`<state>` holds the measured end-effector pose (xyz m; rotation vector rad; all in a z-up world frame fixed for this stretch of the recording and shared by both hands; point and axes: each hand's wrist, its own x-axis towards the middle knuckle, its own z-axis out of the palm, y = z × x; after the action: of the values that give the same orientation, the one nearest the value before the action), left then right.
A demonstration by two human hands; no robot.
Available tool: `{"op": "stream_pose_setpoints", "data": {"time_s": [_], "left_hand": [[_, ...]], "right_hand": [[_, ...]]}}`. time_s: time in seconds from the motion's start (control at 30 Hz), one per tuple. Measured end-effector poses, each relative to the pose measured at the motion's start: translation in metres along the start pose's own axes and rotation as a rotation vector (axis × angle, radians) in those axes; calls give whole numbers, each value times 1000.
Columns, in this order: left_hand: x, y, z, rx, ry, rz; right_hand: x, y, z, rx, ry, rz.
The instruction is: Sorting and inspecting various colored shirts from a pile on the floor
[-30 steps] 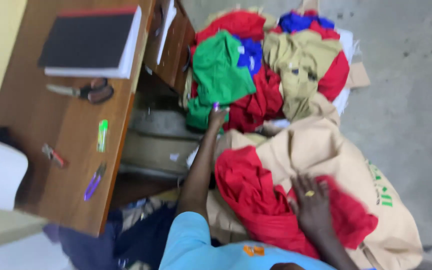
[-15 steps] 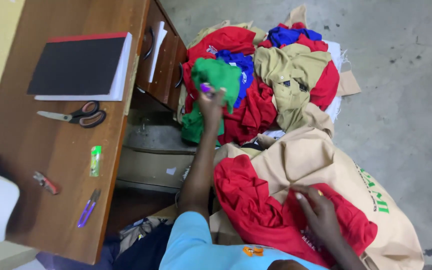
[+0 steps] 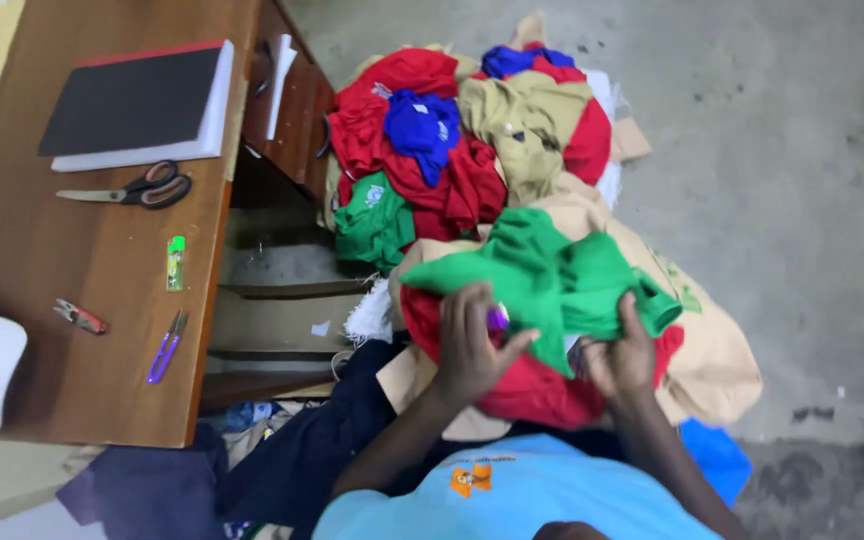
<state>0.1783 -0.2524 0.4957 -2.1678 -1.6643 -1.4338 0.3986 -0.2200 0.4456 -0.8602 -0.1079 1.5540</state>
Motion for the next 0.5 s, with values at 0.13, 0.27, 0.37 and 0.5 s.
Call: {"op": "stream_pose_setpoints", "data": {"time_s": [0.13,0.27,0.37,0.5], "left_hand": [[-11,-35,18,-215,-262,-99],[25,-41,-24,-466,-63,-350],[50,-19,-77,-518,196,-340],[76,-18,-111,-214,322,-307]], "right_hand": [[-19,-14,-7,-75,-137,-110],[-19,-45,-1,-326,-209,-240],[-32,-84,16,-789,-202,-583],[-56,-128,60,-1519,-118,-686]]}}
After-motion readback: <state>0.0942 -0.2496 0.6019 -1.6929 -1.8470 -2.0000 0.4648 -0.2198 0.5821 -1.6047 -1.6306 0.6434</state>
